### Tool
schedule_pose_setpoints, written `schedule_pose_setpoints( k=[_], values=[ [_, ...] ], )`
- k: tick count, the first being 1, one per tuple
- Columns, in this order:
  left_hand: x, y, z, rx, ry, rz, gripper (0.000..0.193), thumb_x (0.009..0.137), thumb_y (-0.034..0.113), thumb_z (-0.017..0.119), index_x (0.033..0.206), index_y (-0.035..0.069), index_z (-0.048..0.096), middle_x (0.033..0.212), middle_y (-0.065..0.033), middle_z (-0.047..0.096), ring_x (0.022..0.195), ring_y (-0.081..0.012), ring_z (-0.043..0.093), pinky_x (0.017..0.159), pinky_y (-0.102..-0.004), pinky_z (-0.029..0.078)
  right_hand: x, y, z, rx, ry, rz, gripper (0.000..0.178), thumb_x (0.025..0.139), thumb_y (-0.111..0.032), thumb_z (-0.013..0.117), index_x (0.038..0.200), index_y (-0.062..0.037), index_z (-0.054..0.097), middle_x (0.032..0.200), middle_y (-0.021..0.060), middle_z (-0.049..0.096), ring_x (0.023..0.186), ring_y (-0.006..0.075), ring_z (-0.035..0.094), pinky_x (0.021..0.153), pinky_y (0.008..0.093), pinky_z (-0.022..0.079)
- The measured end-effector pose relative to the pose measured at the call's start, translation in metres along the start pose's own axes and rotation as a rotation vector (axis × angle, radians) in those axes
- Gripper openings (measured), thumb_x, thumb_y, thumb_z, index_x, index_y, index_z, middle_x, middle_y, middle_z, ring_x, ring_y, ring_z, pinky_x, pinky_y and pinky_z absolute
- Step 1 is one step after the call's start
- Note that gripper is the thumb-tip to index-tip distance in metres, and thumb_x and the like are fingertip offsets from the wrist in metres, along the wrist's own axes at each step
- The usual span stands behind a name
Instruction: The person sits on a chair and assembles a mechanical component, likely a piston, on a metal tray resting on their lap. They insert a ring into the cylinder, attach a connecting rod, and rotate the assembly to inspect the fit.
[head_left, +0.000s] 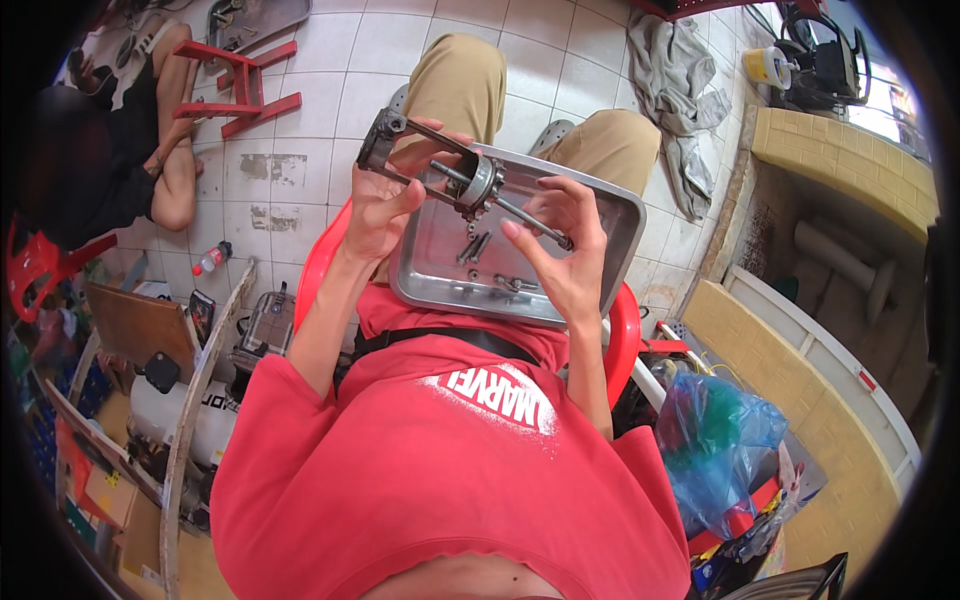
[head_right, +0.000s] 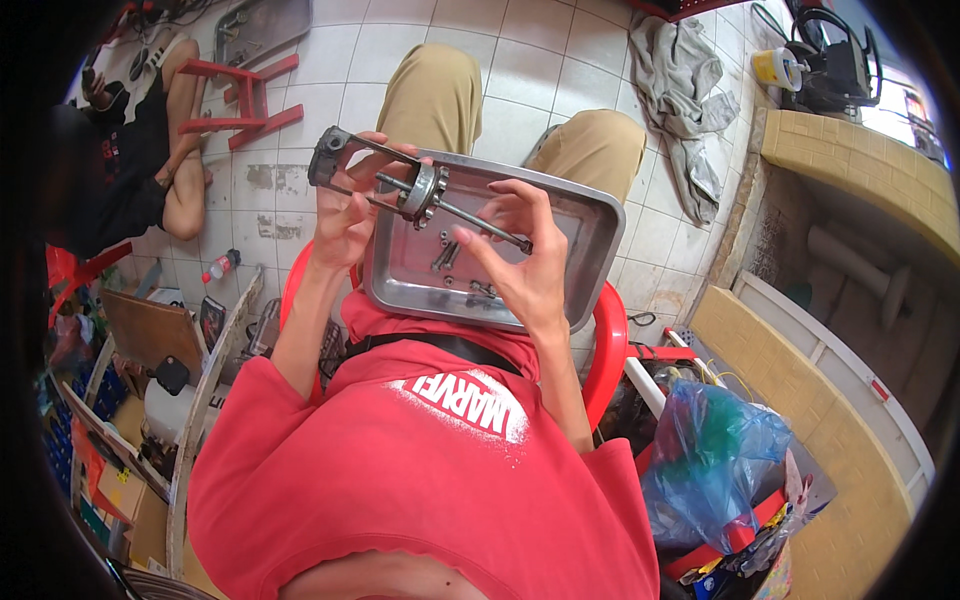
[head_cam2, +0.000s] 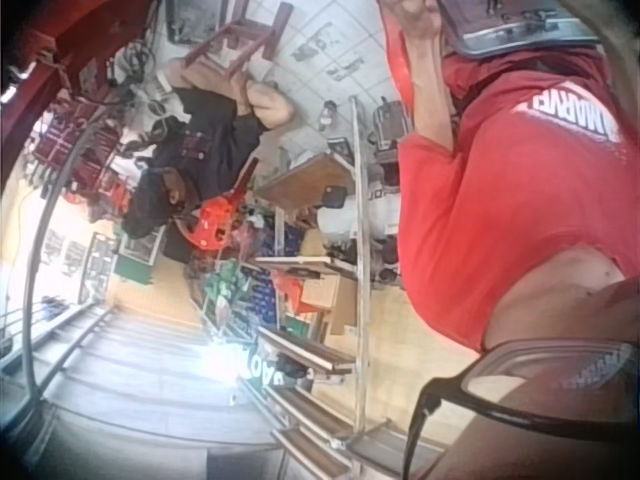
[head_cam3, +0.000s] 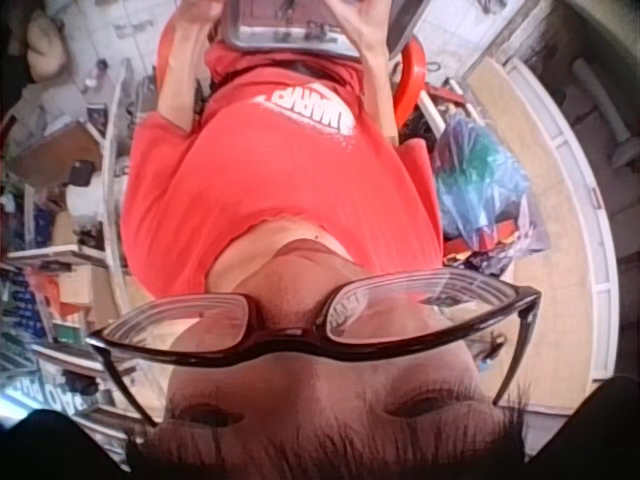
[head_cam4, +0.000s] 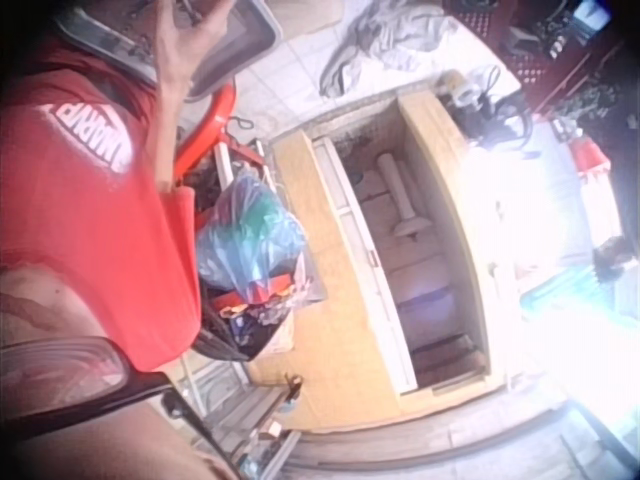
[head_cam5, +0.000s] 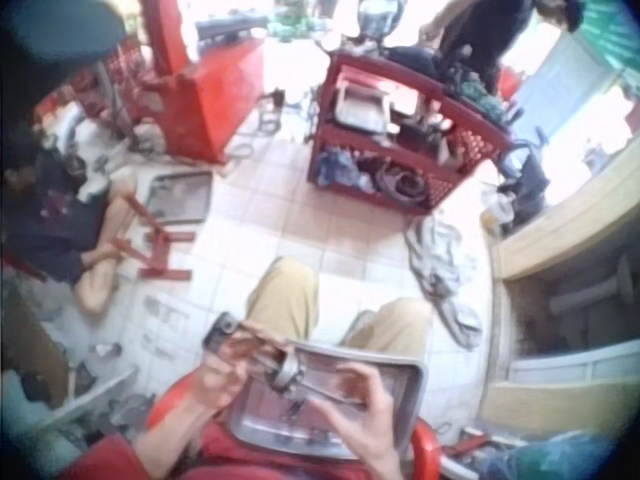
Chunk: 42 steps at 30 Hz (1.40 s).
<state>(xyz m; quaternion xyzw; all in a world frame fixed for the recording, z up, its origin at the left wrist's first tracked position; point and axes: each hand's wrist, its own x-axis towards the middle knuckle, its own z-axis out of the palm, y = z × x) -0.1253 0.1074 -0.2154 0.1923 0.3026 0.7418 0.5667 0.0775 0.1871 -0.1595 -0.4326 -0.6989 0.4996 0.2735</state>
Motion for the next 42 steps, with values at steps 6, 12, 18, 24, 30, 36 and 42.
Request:
schedule_pose_setpoints(
  k=[6,12,18,24,30,36,42],
  values=[
    [-0.001,-0.001,-0.002,0.098,-0.061,-0.063,0.078,0.088,0.039,0.079,0.145,0.004,0.039,0.137,-0.0256,0.058,0.128,-0.0414,0.059,0.094,-0.0503,0.061,0.002,-0.005,-0.011,0.073,-0.119,0.312,0.047,0.085,-0.008,0.082,0.125,-0.0031,0.058,0.090,0.0063,0.072,0.076,0.0105,0.067,0.070,0.0266,0.052],
    [-0.001,0.000,-0.003,0.155,-0.065,-0.061,0.078,0.087,0.040,0.080,0.144,0.004,0.040,0.136,-0.0248,0.058,0.126,-0.0404,0.060,0.094,-0.0501,0.061,-0.002,0.006,-0.007,-0.072,-0.026,-0.036,0.044,0.086,-0.009,0.080,0.124,-0.0024,0.059,0.084,0.0063,0.072,0.072,0.0119,0.067,0.071,0.0277,0.052],
    [-0.001,-0.004,-0.005,0.165,-0.104,-0.046,0.074,0.089,0.037,0.078,0.143,0.003,0.041,0.135,-0.0242,0.059,0.126,-0.0393,0.060,0.093,-0.0502,0.061,0.003,-0.008,-0.013,-0.087,-0.205,0.306,0.038,0.091,-0.008,0.074,0.125,-0.0025,0.058,0.091,0.0095,0.072,0.080,0.0122,0.067,0.075,0.0284,0.053],
    [-0.001,-0.007,-0.005,0.166,-0.108,-0.029,0.074,0.089,0.039,0.078,0.143,0.002,0.042,0.135,-0.0248,0.059,0.126,-0.0386,0.060,0.092,-0.0505,0.062,-0.007,0.004,-0.005,-0.153,-0.065,-0.016,0.025,0.104,-0.013,0.057,0.126,-0.0016,0.057,0.091,0.0109,0.070,0.081,0.0168,0.067,0.076,0.0317,0.052],
    [-0.002,-0.009,-0.004,0.191,-0.135,-0.033,0.075,0.089,0.040,0.078,0.143,0.002,0.042,0.135,-0.0254,0.059,0.125,-0.0384,0.061,0.091,-0.0502,0.062,-0.004,0.004,-0.006,-0.030,-0.131,-0.011,0.027,0.104,-0.011,0.056,0.129,-0.0028,0.055,0.094,0.0111,0.069,0.085,0.0172,0.066,0.077,0.0316,0.051],
    [-0.003,-0.007,0.004,0.007,-0.078,-0.021,0.063,0.086,0.016,0.082,0.139,-0.001,0.052,0.127,-0.0244,0.065,0.120,-0.0311,0.064,0.097,-0.0447,0.058,-0.007,-0.008,-0.013,-0.028,-0.234,0.328,0.027,0.108,-0.015,0.052,0.132,-0.0036,0.054,0.093,0.0094,0.069,0.087,0.0139,0.065,0.079,0.0290,0.050],
    [-0.002,-0.008,-0.002,0.203,-0.107,-0.031,0.075,0.089,0.040,0.079,0.143,0.002,0.043,0.134,-0.0249,0.060,0.123,-0.0366,0.062,0.091,-0.0486,0.062,-0.008,-0.001,-0.009,-0.143,-0.173,0.030,0.030,0.104,-0.009,0.056,0.133,-0.0037,0.053,0.093,0.0103,0.071,0.080,0.0151,0.066,0.074,0.0277,0.050]
  ],
)
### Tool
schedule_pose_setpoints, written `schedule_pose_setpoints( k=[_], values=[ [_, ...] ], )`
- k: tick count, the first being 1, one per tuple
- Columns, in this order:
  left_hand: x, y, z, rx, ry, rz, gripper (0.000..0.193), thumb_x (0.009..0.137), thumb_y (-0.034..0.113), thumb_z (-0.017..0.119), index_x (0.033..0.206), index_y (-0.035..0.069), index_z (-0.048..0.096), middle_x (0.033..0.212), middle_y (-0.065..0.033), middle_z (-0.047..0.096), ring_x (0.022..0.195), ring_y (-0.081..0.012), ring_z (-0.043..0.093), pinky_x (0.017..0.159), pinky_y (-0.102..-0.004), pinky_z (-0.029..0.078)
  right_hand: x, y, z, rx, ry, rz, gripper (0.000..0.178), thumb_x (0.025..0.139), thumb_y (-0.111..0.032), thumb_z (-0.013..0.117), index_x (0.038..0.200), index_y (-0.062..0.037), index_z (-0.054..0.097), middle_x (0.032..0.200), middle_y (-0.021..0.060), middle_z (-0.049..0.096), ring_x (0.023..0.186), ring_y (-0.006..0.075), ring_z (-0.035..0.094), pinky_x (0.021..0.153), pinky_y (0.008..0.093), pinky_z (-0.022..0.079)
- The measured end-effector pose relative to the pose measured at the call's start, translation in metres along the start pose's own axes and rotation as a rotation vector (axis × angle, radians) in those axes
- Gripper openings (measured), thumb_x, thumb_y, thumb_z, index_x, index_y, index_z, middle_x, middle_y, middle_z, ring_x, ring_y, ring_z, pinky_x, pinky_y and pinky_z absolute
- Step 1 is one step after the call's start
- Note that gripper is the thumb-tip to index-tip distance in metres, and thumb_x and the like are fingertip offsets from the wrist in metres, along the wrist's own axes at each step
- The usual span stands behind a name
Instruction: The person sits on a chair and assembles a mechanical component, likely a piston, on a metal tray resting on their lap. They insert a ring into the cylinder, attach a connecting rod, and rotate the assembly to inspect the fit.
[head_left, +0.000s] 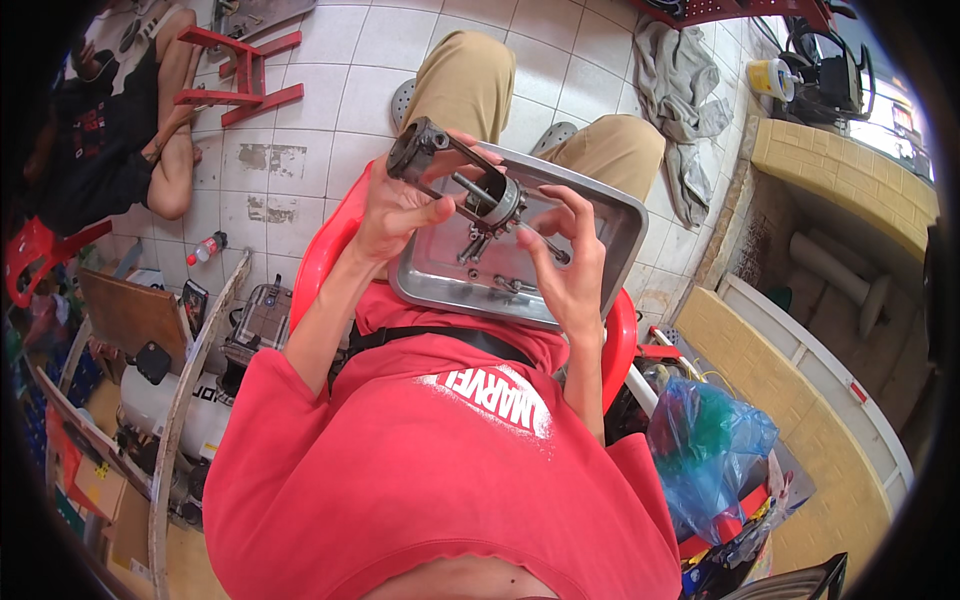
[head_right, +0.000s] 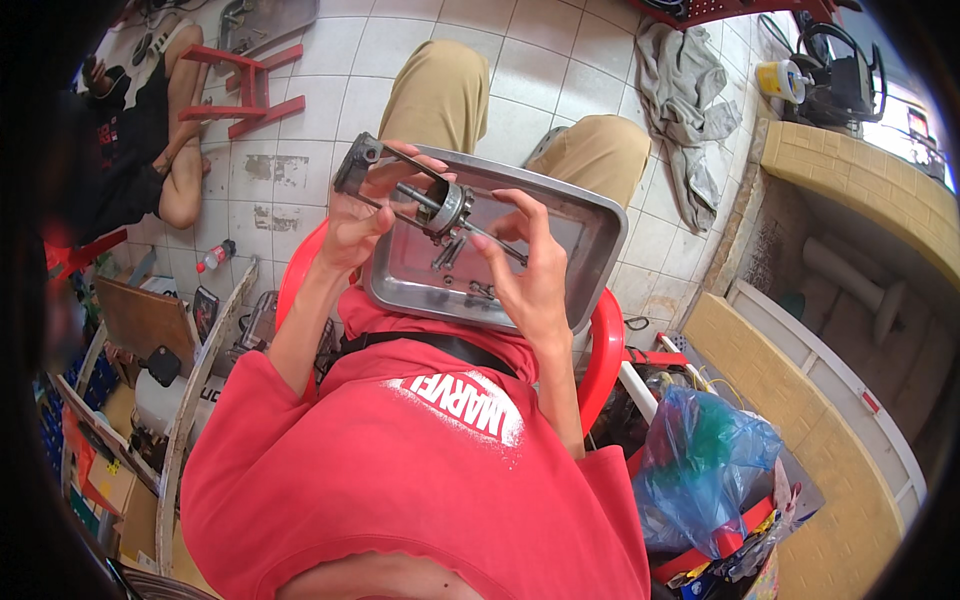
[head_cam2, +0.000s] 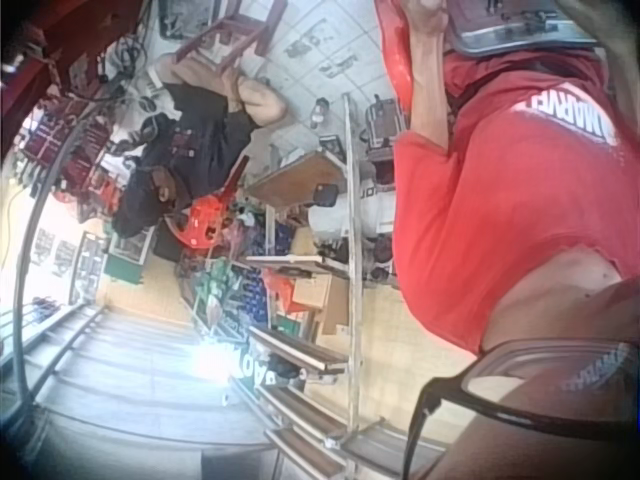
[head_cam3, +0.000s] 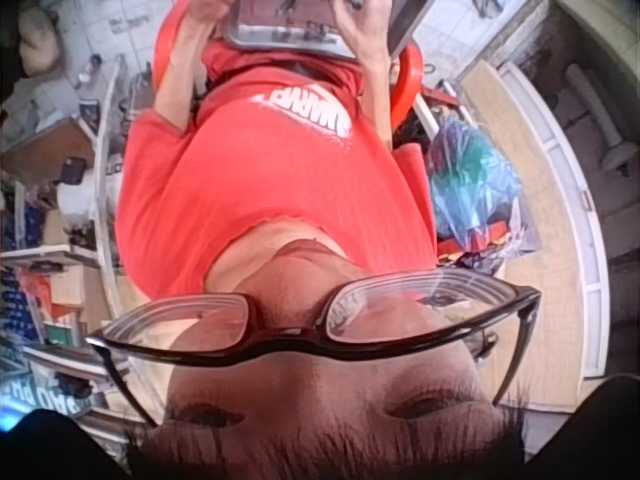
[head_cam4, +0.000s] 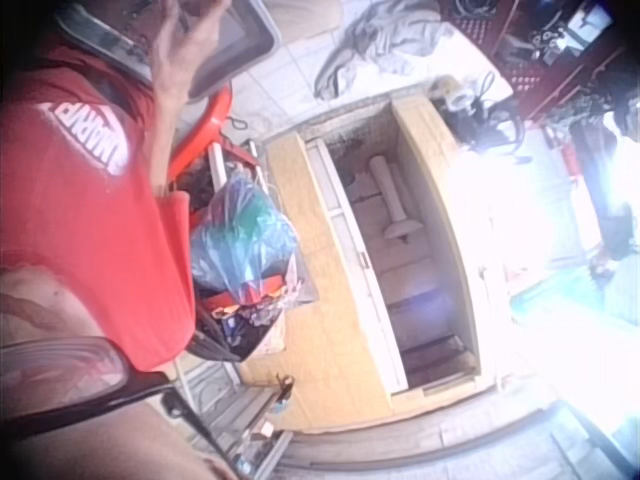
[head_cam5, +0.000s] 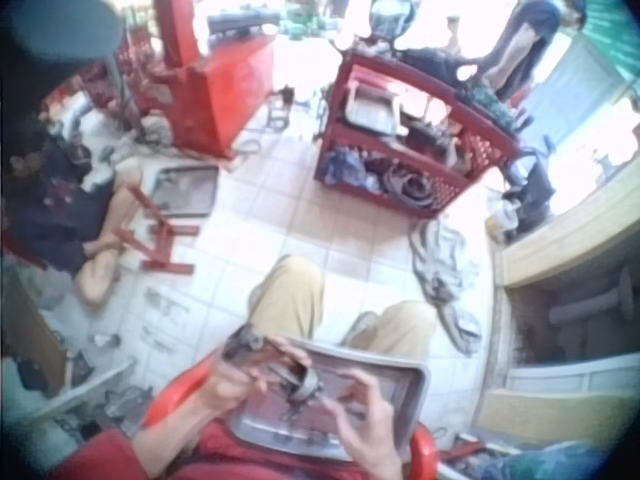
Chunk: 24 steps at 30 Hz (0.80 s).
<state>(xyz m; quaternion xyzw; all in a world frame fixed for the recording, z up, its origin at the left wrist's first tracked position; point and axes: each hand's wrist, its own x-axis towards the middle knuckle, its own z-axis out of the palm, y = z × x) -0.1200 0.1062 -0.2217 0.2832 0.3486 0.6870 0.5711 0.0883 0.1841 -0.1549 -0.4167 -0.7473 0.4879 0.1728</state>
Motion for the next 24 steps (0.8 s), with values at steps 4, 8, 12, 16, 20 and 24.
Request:
schedule_pose_setpoints(
  k=[4,8,12,16,20,24],
  values=[
    [-0.002,-0.001,0.005,-0.020,0.005,-0.016,0.075,0.088,0.039,0.080,0.141,0.001,0.044,0.132,-0.0249,0.061,0.123,-0.0363,0.063,0.091,-0.0477,0.062,0.001,0.000,-0.001,0.117,-0.017,0.134,0.038,0.097,-0.006,0.066,0.133,-0.0036,0.053,0.085,0.0093,0.071,0.076,0.0150,0.067,0.073,0.0290,0.052],
    [0.001,0.002,0.007,-0.005,0.018,-0.005,0.075,0.085,0.037,0.083,0.140,0.000,0.046,0.130,-0.0250,0.062,0.122,-0.0358,0.063,0.093,-0.0476,0.061,0.002,0.005,0.004,0.111,0.069,0.047,0.040,0.095,-0.007,0.070,0.132,-0.0031,0.054,0.076,0.0075,0.070,0.070,0.0151,0.067,0.071,0.0318,0.053],
    [-0.001,0.001,0.009,-0.133,0.010,-0.008,0.064,0.086,0.016,0.081,0.139,-0.001,0.049,0.130,-0.0232,0.062,0.124,-0.0346,0.062,0.096,-0.0464,0.061,0.002,0.001,-0.001,0.065,0.030,0.194,0.035,0.096,-0.008,0.069,0.128,-0.0021,0.055,0.075,0.0076,0.069,0.071,0.0142,0.068,0.070,0.0315,0.053],
    [-0.001,-0.001,0.008,-0.151,0.007,0.028,0.061,0.087,0.007,0.080,0.139,-0.001,0.050,0.129,-0.0230,0.063,0.122,-0.0334,0.063,0.096,-0.0452,0.061,0.004,0.008,0.003,0.062,0.060,-0.018,0.029,0.100,-0.008,0.065,0.126,-0.0020,0.054,0.074,0.0081,0.068,0.068,0.0137,0.066,0.068,0.0286,0.051],
    [-0.002,0.002,0.007,-0.173,-0.030,-0.012,0.060,0.087,0.008,0.081,0.138,-0.001,0.051,0.129,-0.0239,0.063,0.121,-0.0323,0.064,0.095,-0.0443,0.061,0.002,-0.002,-0.001,0.128,0.006,0.154,0.026,0.102,-0.009,0.063,0.125,-0.0023,0.054,0.072,0.0071,0.067,0.063,0.0133,0.063,0.064,0.0279,0.050],
    [0.001,-0.001,0.009,-0.176,0.000,0.023,0.061,0.086,0.009,0.081,0.138,-0.001,0.050,0.129,-0.0247,0.064,0.121,-0.0317,0.064,0.095,-0.0436,0.060,0.006,0.008,0.004,-0.018,0.083,-0.136,0.023,0.103,-0.009,0.060,0.124,-0.0026,0.054,0.073,0.0067,0.066,0.065,0.0124,0.063,0.064,0.0280,0.050]
  ],
)
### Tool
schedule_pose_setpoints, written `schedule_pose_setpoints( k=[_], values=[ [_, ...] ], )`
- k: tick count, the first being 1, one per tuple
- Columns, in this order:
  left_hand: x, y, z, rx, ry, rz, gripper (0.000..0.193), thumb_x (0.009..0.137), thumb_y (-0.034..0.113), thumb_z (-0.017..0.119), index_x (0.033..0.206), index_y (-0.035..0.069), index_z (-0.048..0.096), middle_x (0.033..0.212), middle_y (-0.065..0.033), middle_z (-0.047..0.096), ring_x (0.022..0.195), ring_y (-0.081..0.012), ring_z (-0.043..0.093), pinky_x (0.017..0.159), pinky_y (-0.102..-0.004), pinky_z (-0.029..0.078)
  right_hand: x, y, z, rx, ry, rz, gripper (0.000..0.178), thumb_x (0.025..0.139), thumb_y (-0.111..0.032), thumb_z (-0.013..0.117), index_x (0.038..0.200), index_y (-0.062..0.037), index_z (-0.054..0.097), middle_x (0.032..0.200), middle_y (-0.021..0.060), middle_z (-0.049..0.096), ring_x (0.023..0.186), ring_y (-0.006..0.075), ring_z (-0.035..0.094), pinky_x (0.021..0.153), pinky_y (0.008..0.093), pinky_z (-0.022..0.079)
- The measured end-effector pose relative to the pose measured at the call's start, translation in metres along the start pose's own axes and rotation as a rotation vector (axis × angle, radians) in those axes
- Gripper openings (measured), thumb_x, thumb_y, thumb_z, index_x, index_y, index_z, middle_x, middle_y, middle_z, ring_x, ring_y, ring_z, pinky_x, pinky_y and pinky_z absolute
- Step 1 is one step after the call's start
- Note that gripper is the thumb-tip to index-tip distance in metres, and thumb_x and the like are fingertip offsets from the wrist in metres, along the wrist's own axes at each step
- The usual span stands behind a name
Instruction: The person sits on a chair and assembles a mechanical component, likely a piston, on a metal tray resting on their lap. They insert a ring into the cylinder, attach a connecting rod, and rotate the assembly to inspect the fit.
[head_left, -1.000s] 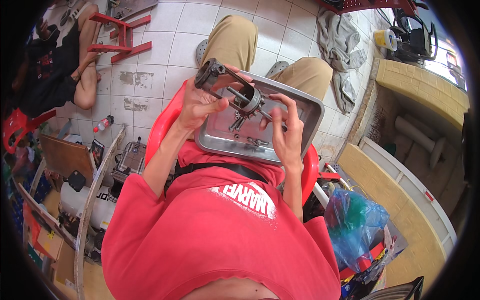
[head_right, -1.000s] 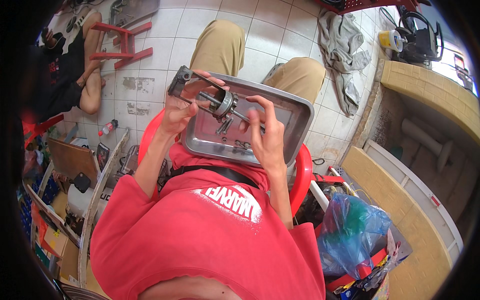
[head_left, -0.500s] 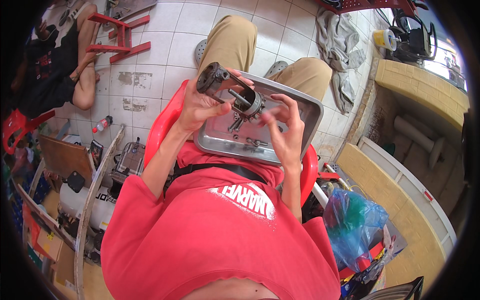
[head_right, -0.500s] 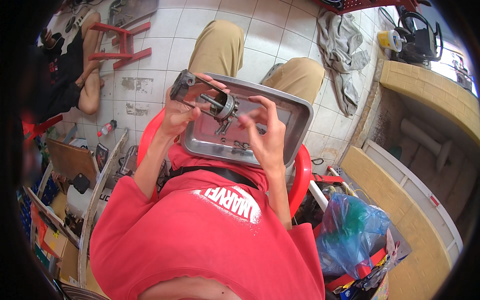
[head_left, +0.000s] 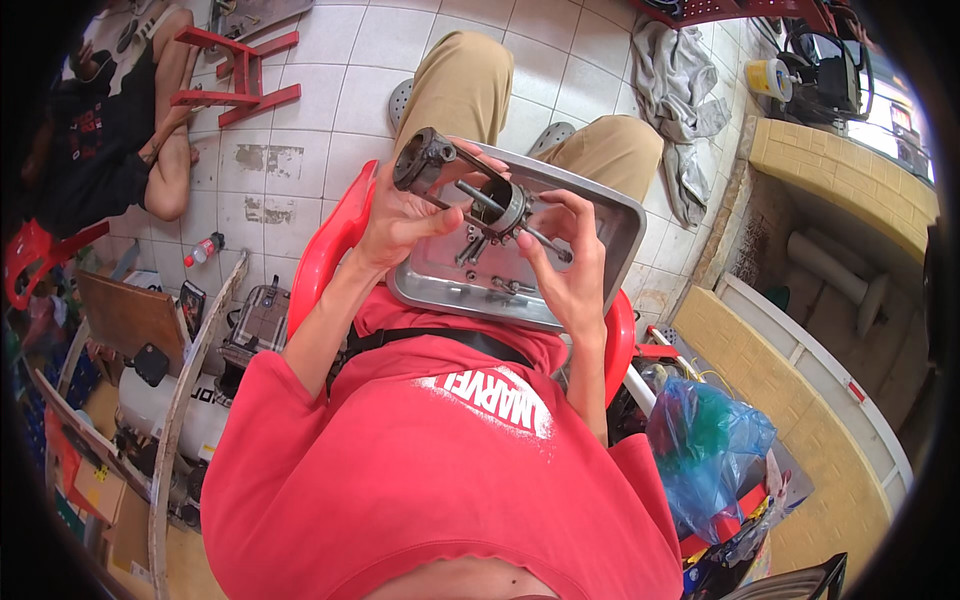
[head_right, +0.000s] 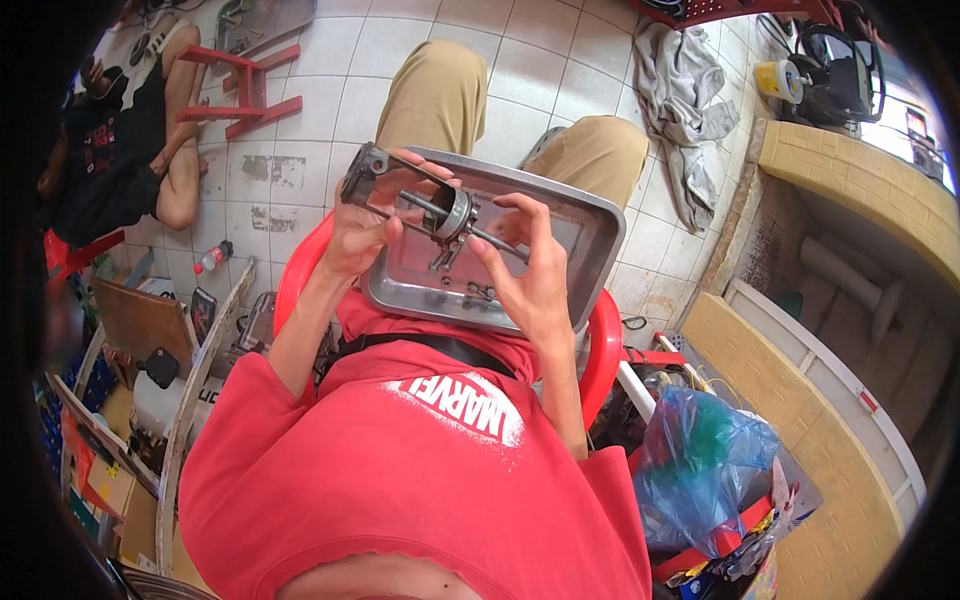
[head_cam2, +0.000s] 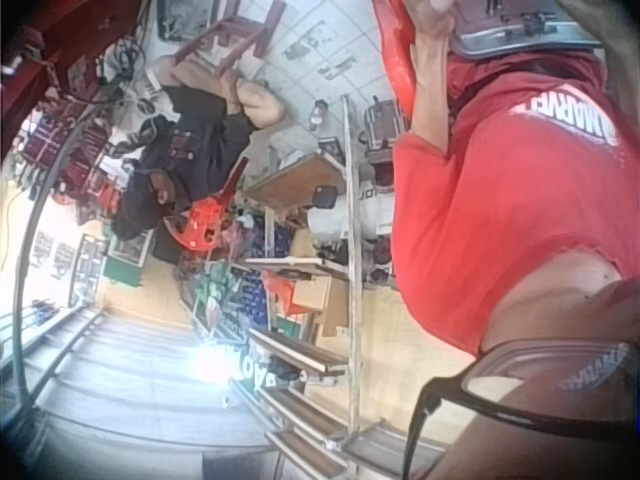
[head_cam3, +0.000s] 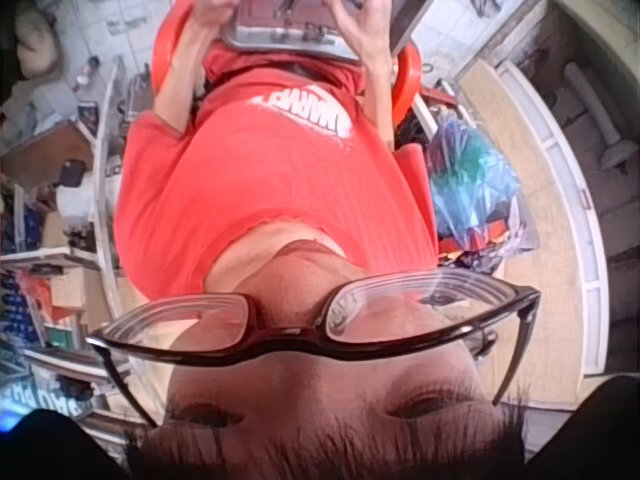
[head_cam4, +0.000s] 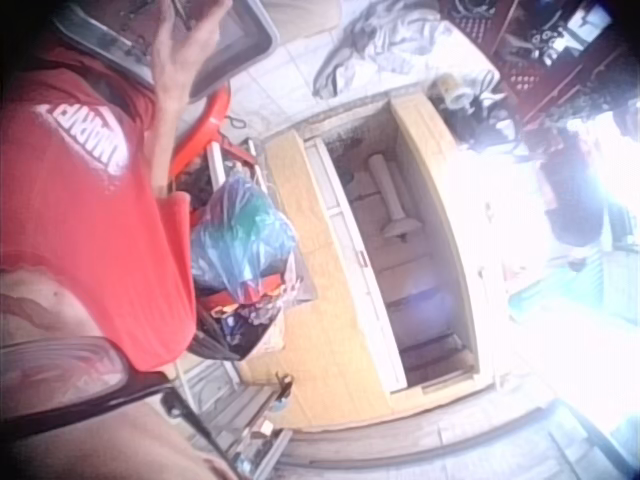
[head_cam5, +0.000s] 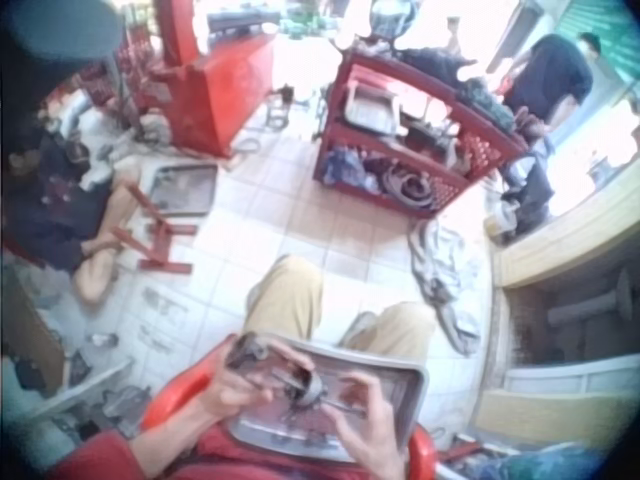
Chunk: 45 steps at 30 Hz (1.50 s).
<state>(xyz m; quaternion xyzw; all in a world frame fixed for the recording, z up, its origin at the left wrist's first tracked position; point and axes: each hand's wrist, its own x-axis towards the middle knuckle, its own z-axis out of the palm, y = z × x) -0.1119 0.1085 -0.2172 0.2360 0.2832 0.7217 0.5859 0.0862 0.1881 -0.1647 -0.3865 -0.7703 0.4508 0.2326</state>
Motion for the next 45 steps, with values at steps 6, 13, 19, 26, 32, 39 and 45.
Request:
schedule_pose_setpoints(
  k=[6,13,19,26,32,39,45],
  values=[
    [-0.001,0.002,0.000,-0.023,0.003,-0.010,0.061,0.086,0.007,0.081,0.138,-0.001,0.050,0.129,-0.0250,0.063,0.122,-0.0315,0.063,0.096,-0.0444,0.060,-0.003,-0.004,-0.006,0.133,-0.084,0.188,0.022,0.105,-0.012,0.057,0.123,-0.0005,0.053,0.080,0.0054,0.065,0.074,0.0095,0.063,0.069,0.0248,0.048],
    [-0.002,0.001,-0.001,0.119,0.019,-0.063,0.077,0.086,0.040,0.082,0.141,0.002,0.044,0.131,-0.0241,0.061,0.123,-0.0363,0.063,0.095,-0.0467,0.060,0.000,-0.007,-0.012,0.188,-0.066,0.338,0.024,0.100,-0.011,0.066,0.119,-0.0013,0.055,0.072,0.0057,0.068,0.067,0.0101,0.065,0.066,0.0264,0.050],
    [-0.003,0.002,-0.002,0.116,0.021,-0.105,0.083,0.084,0.046,0.081,0.143,0.003,0.042,0.133,-0.0232,0.060,0.125,-0.0364,0.062,0.096,-0.0473,0.060,-0.006,-0.006,-0.015,0.190,-0.015,0.485,0.025,0.101,-0.015,0.067,0.118,-0.0013,0.056,0.071,0.0048,0.068,0.066,0.0085,0.064,0.062,0.0245,0.048],
    [-0.002,0.002,-0.002,0.106,0.011,-0.073,0.081,0.086,0.045,0.080,0.143,0.003,0.041,0.134,-0.0230,0.060,0.126,-0.0368,0.061,0.095,-0.0478,0.060,-0.007,0.001,-0.013,0.093,-0.056,0.232,0.029,0.106,-0.026,0.057,0.121,-0.0011,0.055,0.081,0.0070,0.071,0.073,0.0096,0.066,0.065,0.0261,0.048],
    [-0.001,0.002,-0.002,0.103,-0.004,-0.085,0.079,0.087,0.045,0.079,0.143,0.004,0.042,0.134,-0.0237,0.059,0.126,-0.0373,0.060,0.096,-0.0498,0.059,-0.006,0.002,-0.001,0.291,0.059,0.136,0.031,0.106,-0.027,0.057,0.123,-0.0006,0.054,0.073,0.0059,0.070,0.065,0.0122,0.066,0.064,0.0260,0.050],
    [-0.003,-0.002,0.001,0.084,0.007,-0.066,0.076,0.086,0.042,0.081,0.141,0.004,0.044,0.133,-0.0235,0.061,0.125,-0.0374,0.061,0.096,-0.0491,0.059,0.003,0.000,-0.008,0.183,-0.005,0.119,0.029,0.099,-0.008,0.065,0.124,-0.0004,0.053,0.074,0.0070,0.071,0.067,0.0134,0.068,0.066,0.0271,0.052],
    [-0.002,0.002,0.005,0.073,0.002,-0.104,0.077,0.085,0.041,0.082,0.141,0.004,0.044,0.132,-0.0233,0.061,0.125,-0.0363,0.062,0.097,-0.0484,0.059,0.007,-0.010,-0.012,0.147,-0.051,0.222,0.031,0.098,-0.006,0.065,0.125,0.0000,0.050,0.080,0.0096,0.072,0.074,0.0131,0.070,0.072,0.0275,0.053]
  ],
)
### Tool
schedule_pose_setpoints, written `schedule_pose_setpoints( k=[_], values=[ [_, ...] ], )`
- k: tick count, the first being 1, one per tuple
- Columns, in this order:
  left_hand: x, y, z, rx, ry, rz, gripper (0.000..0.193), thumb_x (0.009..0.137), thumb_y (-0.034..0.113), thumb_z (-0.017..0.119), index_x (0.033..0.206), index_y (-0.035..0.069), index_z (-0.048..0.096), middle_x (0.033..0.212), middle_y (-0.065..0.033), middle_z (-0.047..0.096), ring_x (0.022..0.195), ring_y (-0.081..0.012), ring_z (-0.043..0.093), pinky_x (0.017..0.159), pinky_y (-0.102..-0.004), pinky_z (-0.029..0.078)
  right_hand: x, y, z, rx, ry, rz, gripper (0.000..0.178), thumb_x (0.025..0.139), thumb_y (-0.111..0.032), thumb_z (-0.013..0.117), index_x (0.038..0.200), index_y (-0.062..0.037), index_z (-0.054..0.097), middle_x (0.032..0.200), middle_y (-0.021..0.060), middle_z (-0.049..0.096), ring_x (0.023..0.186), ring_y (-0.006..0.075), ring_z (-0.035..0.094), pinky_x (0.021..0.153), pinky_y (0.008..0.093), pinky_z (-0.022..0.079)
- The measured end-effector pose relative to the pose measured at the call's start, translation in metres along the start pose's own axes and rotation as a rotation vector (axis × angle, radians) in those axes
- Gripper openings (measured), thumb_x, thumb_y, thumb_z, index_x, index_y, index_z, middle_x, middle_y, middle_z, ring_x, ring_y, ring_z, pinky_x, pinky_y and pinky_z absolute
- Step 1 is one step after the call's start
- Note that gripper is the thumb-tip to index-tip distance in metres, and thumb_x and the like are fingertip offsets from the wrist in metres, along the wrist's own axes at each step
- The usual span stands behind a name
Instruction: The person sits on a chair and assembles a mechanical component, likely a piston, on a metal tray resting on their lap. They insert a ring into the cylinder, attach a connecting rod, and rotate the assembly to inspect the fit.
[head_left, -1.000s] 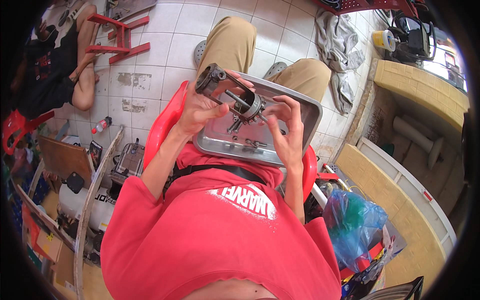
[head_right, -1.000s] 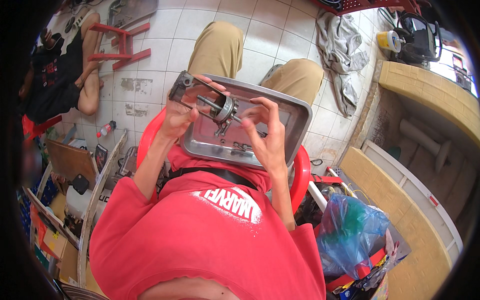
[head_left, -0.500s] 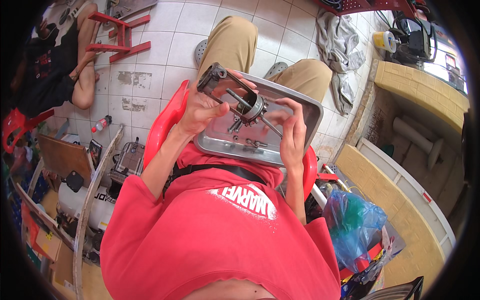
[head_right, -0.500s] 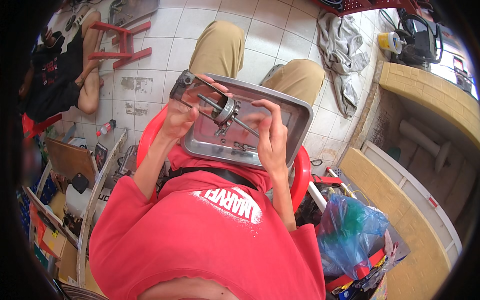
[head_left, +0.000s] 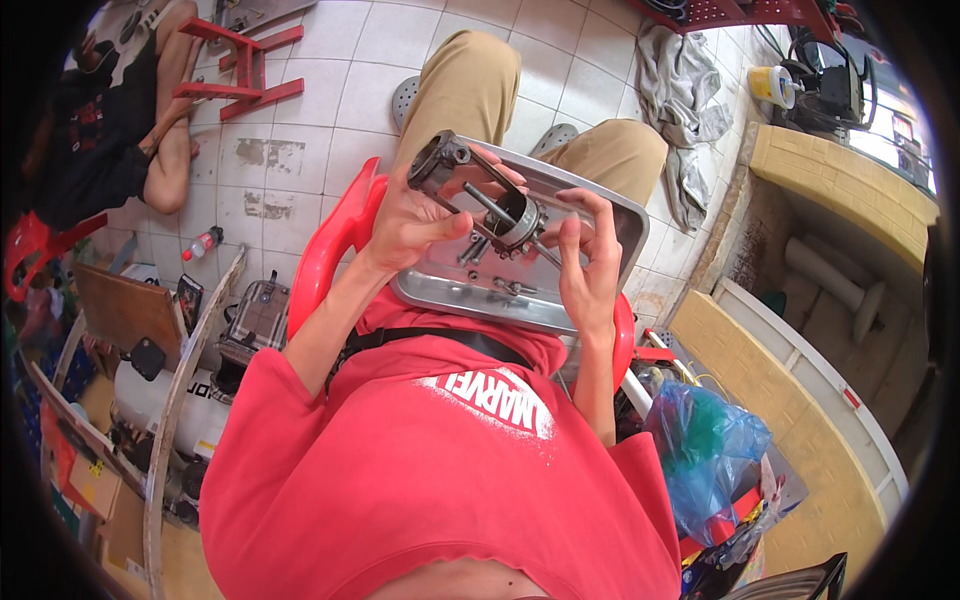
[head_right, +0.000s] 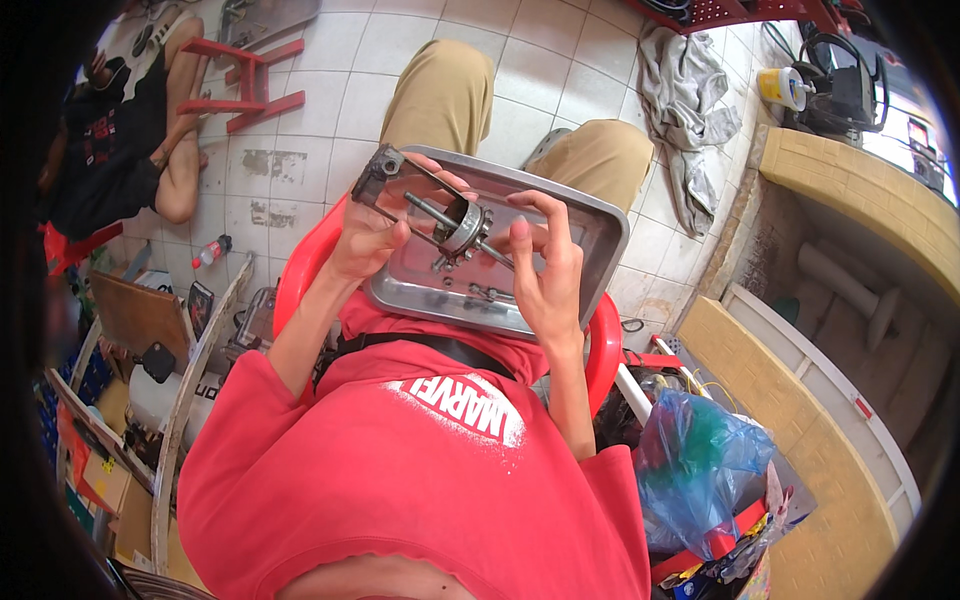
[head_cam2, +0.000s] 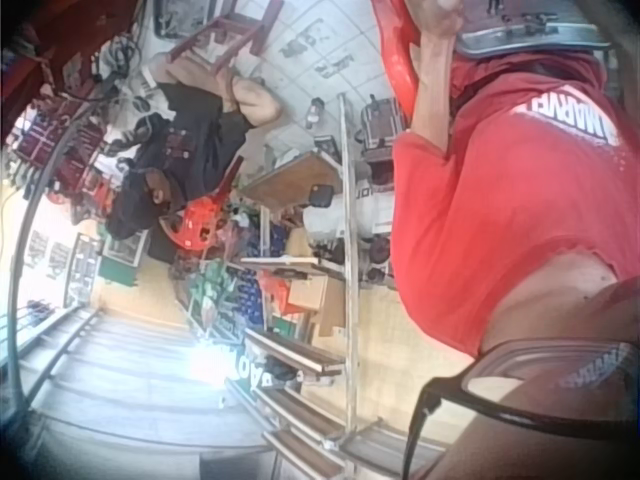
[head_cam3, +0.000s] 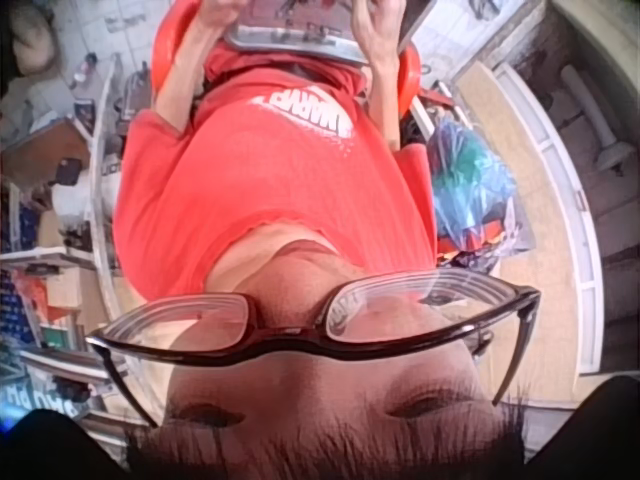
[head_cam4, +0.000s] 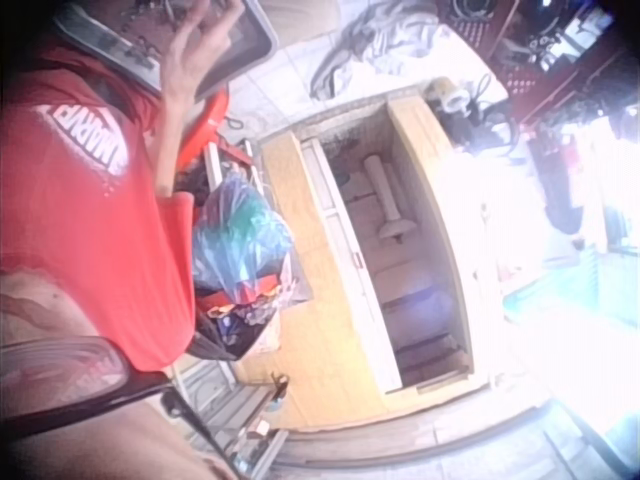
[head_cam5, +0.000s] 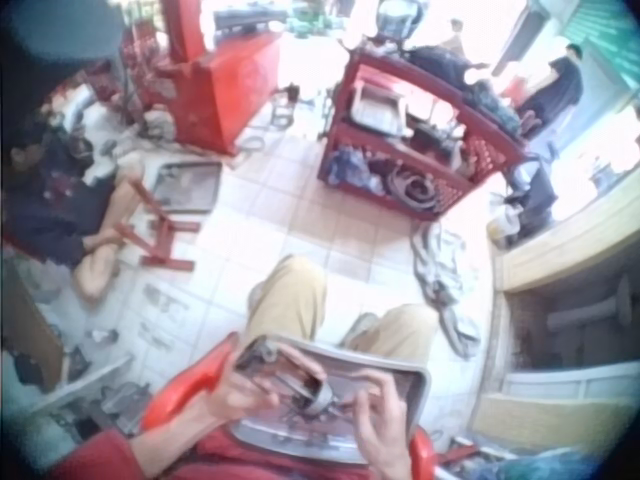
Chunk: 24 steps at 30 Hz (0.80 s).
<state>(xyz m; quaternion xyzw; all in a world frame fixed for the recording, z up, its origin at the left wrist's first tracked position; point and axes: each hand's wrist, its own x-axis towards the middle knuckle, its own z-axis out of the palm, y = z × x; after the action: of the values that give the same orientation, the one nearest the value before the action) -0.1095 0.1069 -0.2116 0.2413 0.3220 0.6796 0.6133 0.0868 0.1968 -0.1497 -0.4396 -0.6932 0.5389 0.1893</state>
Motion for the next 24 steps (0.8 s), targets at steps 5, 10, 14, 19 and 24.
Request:
schedule_pose_setpoints(
  k=[5,10,14,19,24],
  values=[
    [0.001,-0.001,-0.001,0.018,0.029,0.023,0.078,0.085,0.040,0.083,0.141,0.003,0.044,0.130,-0.0229,0.062,0.124,-0.0361,0.063,0.097,-0.0484,0.059,0.000,-0.005,-0.006,-0.017,-0.097,0.034,0.032,0.098,-0.005,0.065,0.125,0.0005,0.050,0.080,0.0092,0.072,0.073,0.0126,0.069,0.072,0.0276,0.053],
    [0.001,-0.004,-0.003,0.016,0.022,0.051,0.077,0.085,0.039,0.083,0.141,0.002,0.045,0.130,-0.0229,0.063,0.123,-0.0358,0.063,0.096,-0.0491,0.060,0.000,0.003,0.002,0.010,-0.043,-0.126,0.031,0.097,-0.002,0.065,0.123,0.0005,0.049,0.076,0.0073,0.071,0.067,0.0131,0.067,0.067,0.0276,0.052],
    [0.001,0.000,-0.001,0.010,0.028,0.040,0.074,0.086,0.038,0.082,0.140,0.001,0.046,0.130,-0.0237,0.062,0.123,-0.0359,0.063,0.096,-0.0504,0.059,-0.001,-0.002,-0.005,0.037,-0.117,0.081,0.033,0.097,-0.004,0.067,0.123,-0.0002,0.048,0.073,0.0064,0.070,0.067,0.0138,0.066,0.067,0.0279,0.051],
    [0.003,-0.003,-0.004,0.064,0.023,0.076,0.073,0.087,0.037,0.081,0.140,0.001,0.047,0.130,-0.0245,0.063,0.123,-0.0361,0.063,0.096,-0.0510,0.059,-0.004,0.010,0.000,-0.003,-0.071,-0.061,0.040,0.095,-0.008,0.071,0.126,-0.0020,0.047,0.075,0.0069,0.069,0.071,0.0128,0.066,0.072,0.0283,0.051],
    [0.000,0.000,-0.006,0.027,0.014,0.017,0.072,0.089,0.036,0.080,0.141,0.001,0.046,0.131,-0.0247,0.062,0.124,-0.0359,0.062,0.097,-0.0497,0.059,-0.006,0.006,-0.013,0.125,-0.262,0.048,0.048,0.092,-0.007,0.074,0.131,-0.0019,0.046,0.079,0.0066,0.069,0.075,0.0121,0.065,0.072,0.0280,0.050]
  ],
)
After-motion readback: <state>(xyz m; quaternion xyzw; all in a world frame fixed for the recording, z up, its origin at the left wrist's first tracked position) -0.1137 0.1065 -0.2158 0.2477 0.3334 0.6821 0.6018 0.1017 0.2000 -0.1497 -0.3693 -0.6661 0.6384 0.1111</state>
